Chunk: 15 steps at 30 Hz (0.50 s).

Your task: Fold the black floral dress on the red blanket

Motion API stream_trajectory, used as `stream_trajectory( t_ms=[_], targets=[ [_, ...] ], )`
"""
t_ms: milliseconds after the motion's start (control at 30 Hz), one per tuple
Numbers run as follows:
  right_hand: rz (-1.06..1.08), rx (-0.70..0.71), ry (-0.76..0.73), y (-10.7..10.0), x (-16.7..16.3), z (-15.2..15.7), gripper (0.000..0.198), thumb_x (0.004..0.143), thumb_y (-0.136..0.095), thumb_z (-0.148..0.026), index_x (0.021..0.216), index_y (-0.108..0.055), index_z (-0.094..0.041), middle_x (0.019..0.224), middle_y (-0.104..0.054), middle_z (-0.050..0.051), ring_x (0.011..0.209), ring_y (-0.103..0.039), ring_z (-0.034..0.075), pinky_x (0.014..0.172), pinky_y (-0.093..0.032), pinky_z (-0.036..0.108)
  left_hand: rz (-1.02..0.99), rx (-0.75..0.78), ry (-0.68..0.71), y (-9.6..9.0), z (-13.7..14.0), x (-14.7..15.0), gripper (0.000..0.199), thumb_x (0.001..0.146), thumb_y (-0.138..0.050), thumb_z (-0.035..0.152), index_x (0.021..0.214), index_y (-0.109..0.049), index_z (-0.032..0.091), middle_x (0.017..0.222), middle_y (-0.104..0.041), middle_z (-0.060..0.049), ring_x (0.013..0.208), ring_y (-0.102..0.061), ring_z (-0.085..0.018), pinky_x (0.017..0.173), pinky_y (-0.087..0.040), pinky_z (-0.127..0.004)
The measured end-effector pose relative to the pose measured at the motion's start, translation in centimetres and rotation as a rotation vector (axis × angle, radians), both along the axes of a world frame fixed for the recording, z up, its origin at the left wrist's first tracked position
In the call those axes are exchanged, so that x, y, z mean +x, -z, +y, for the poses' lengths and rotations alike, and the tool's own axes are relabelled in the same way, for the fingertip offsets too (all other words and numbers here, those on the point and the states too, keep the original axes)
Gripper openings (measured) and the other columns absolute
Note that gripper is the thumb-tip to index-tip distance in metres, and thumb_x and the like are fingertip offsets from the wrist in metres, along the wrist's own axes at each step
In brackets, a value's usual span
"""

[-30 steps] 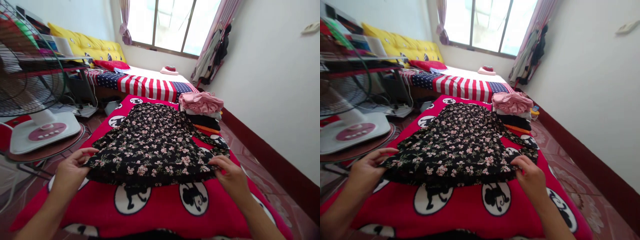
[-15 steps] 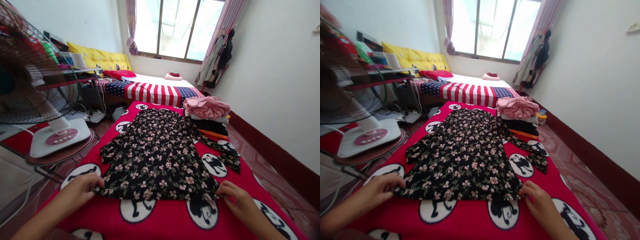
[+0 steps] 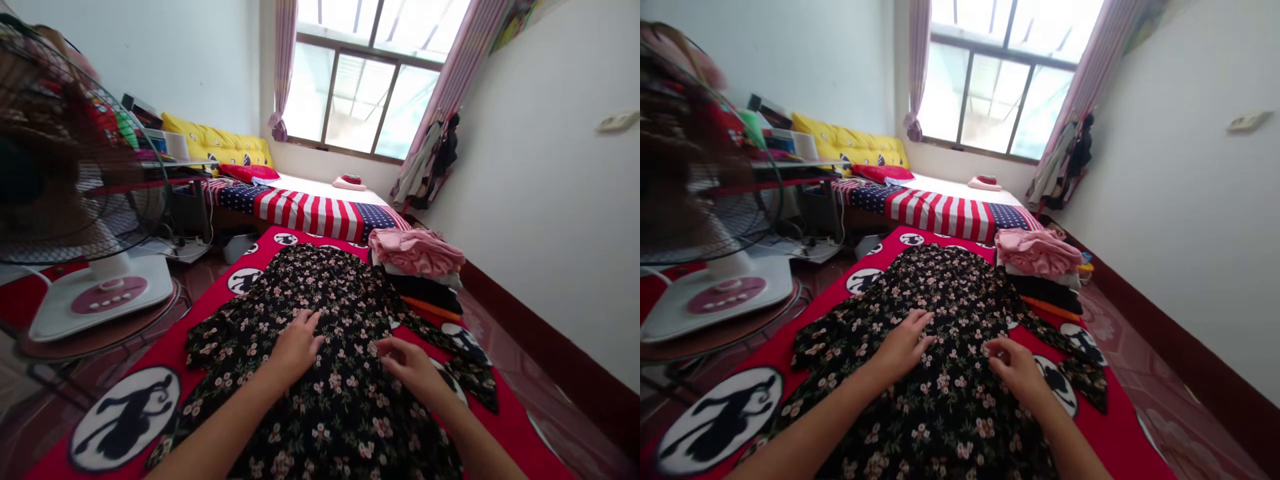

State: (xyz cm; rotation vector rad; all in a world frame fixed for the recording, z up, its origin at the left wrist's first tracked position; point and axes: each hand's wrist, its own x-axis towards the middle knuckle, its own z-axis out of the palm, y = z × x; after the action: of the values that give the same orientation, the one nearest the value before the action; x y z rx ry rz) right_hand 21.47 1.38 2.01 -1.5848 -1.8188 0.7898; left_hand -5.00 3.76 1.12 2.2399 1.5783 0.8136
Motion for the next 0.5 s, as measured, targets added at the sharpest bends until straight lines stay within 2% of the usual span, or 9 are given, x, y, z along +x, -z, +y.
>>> stream_trajectory(
  t_ms=[100, 200, 267, 367, 433, 500],
  targets=[
    [0.252, -0.089, 0.117, 0.3, -2.2, 5.9, 0.023, 0.067, -0.062, -0.021, 0.089, -0.063, -0.016, 0.075, -0.066, 0.001, 0.059, -0.063, 0.013, 0.053, -0.048, 0.022, 0.119, 0.025, -0.099, 3.7, 2.8, 3.0, 0.053, 0.087, -0.049, 0.032, 0.137, -0.045, 0.015, 0.147, -0.036, -0.016, 0.137, -0.029, -0.030, 0.112, -0.022, -0.049],
    [0.421, -0.148, 0.322, 0.0, -3.5, 11.7, 0.029, 0.065, -0.063, -0.012, 0.094, -0.059, -0.014, 0.066, -0.063, -0.001, 0.053, -0.061, 0.012, 0.045, -0.045, 0.019, 0.166, 0.077, -0.101, 5.9, 3.5, 3.6, 0.054, 0.088, -0.046, 0.046, 0.137, -0.046, 0.022, 0.151, -0.030, -0.013, 0.141, -0.020, -0.031, 0.114, -0.011, -0.055],
    [0.464, -0.149, 0.414, -0.1, -4.1, 15.4, 0.045, 0.067, -0.061, -0.007, 0.110, -0.051, -0.013, 0.062, -0.061, -0.003, 0.050, -0.060, 0.012, 0.046, -0.047, 0.020, 0.169, 0.088, -0.091, 6.4, 3.4, 3.5, 0.054, 0.089, -0.043, 0.050, 0.137, -0.045, 0.026, 0.152, -0.027, -0.012, 0.141, -0.019, -0.031, 0.114, -0.011, -0.055],
    [0.507, -0.155, 0.504, 0.3, -4.8, 20.4, 0.069, 0.071, -0.058, -0.003, 0.132, -0.027, -0.012, 0.061, -0.061, -0.004, 0.048, -0.060, 0.013, 0.047, -0.050, 0.023, 0.162, 0.065, -0.090, 6.2, 3.2, 3.3, 0.055, 0.089, -0.042, 0.051, 0.138, -0.045, 0.028, 0.153, -0.025, -0.011, 0.141, -0.018, -0.031, 0.114, -0.013, -0.055],
    [0.537, -0.167, 0.540, 0.8, -5.1, 23.1, 0.075, 0.075, -0.058, -0.003, 0.137, -0.018, -0.012, 0.066, -0.062, -0.002, 0.048, -0.060, 0.014, 0.048, -0.051, 0.025, 0.153, 0.050, -0.093, 6.1, 3.3, 3.3, 0.055, 0.088, -0.041, 0.052, 0.138, -0.044, 0.029, 0.153, -0.025, -0.010, 0.141, -0.018, -0.031, 0.113, -0.014, -0.056],
    [0.569, -0.171, 0.550, 1.3, -5.3, 25.2, 0.068, 0.080, -0.059, -0.008, 0.137, -0.022, -0.013, 0.075, -0.064, 0.002, 0.053, -0.061, 0.013, 0.052, -0.053, 0.027, 0.143, 0.046, -0.092, 6.1, 3.4, 3.3, 0.055, 0.088, -0.042, 0.052, 0.139, -0.043, 0.031, 0.153, -0.025, -0.009, 0.141, -0.017, -0.031, 0.113, -0.015, -0.057]
  ],
)
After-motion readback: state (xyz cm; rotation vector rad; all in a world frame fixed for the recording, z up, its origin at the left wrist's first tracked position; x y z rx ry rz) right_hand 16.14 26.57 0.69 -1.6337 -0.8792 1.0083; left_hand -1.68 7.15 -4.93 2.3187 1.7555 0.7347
